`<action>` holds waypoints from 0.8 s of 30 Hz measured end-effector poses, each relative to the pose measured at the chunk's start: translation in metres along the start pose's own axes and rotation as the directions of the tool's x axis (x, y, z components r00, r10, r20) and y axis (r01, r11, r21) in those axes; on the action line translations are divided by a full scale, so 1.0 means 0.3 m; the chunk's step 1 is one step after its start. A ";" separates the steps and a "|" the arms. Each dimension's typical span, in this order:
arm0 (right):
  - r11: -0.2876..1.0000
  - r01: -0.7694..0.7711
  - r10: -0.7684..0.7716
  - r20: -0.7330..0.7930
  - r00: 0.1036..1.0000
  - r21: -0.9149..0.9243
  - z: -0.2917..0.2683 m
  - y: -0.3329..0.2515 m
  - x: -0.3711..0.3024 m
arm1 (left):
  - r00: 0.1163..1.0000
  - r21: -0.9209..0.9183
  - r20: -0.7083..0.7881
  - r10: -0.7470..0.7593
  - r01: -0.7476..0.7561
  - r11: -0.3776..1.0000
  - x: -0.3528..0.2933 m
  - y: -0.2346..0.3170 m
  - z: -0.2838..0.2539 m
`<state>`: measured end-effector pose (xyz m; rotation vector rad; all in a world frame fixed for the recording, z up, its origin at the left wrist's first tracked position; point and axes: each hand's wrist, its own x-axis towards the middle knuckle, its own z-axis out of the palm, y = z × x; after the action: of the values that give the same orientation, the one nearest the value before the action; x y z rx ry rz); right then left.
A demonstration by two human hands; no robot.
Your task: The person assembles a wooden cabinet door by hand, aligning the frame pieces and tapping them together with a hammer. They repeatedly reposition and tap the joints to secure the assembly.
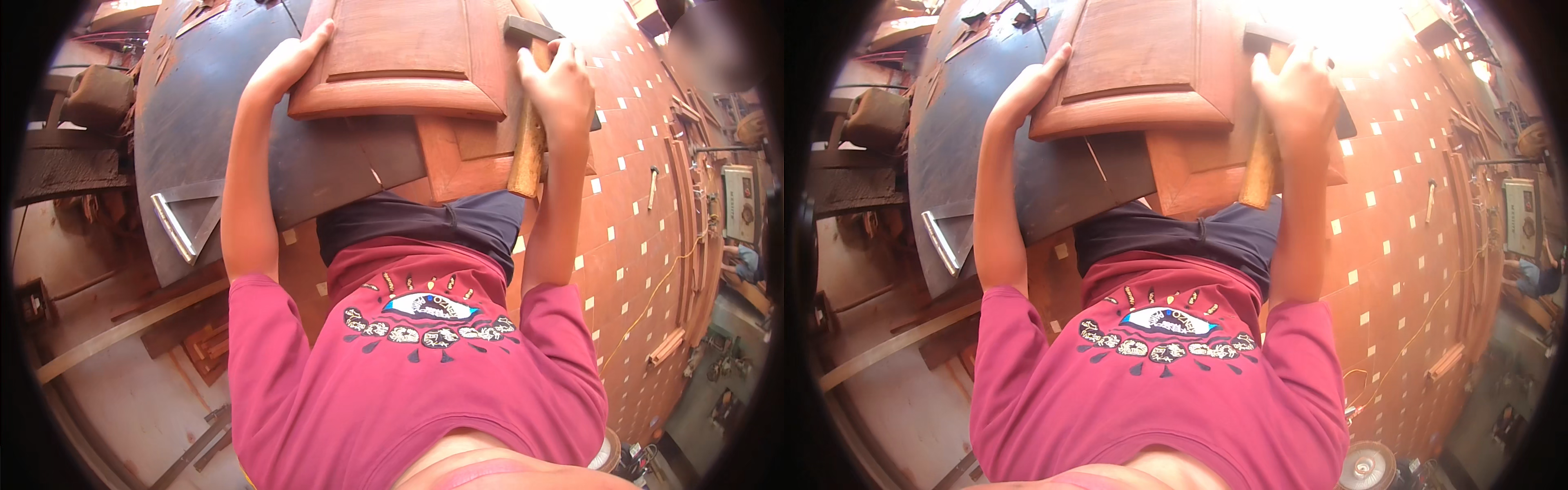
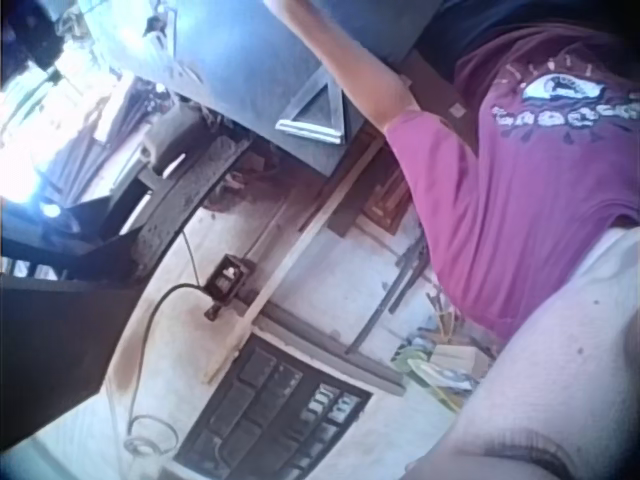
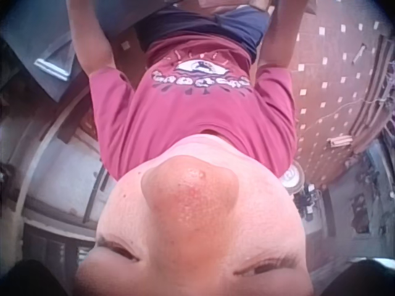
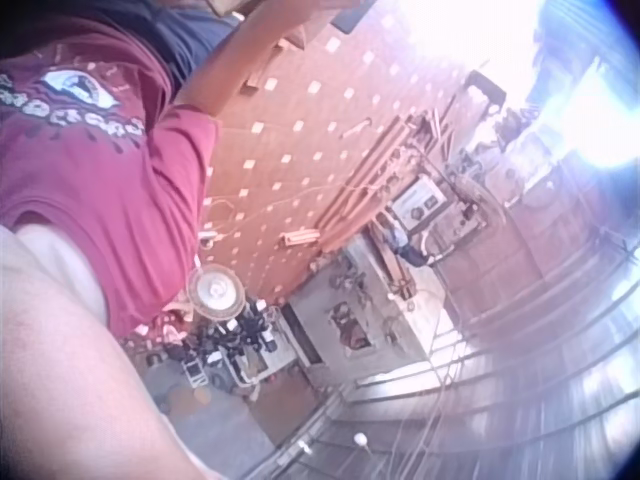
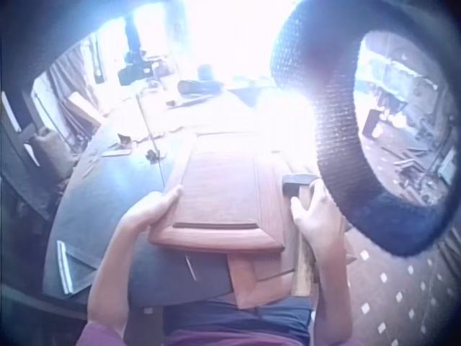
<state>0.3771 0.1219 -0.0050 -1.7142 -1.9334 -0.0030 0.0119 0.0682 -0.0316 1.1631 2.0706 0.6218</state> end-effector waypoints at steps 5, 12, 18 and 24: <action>0.998 -0.057 0.052 0.170 0.984 0.023 -0.118 -0.016 -0.144 | 1.000 0.204 0.009 0.007 -0.009 0.979 -0.068 0.088 0.002; 0.975 -0.220 0.183 0.458 0.870 0.029 -0.235 0.044 -0.152 | 0.996 0.509 -0.095 -0.002 0.050 0.859 -0.129 0.160 -0.018; 0.959 -0.262 0.187 0.454 0.871 0.106 -0.339 0.146 -0.296 | 0.605 0.591 -0.309 0.734 -0.482 0.647 -0.215 0.242 0.080; 0.517 -0.609 0.199 0.607 0.769 0.601 -0.321 0.245 -0.440 | 0.340 0.481 -0.056 0.939 -0.815 0.324 -0.355 0.264 0.319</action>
<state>0.4870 -0.0193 -0.0015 -1.5421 -1.3457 1.3749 0.1669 0.0220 -0.0066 2.7002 1.6129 0.9909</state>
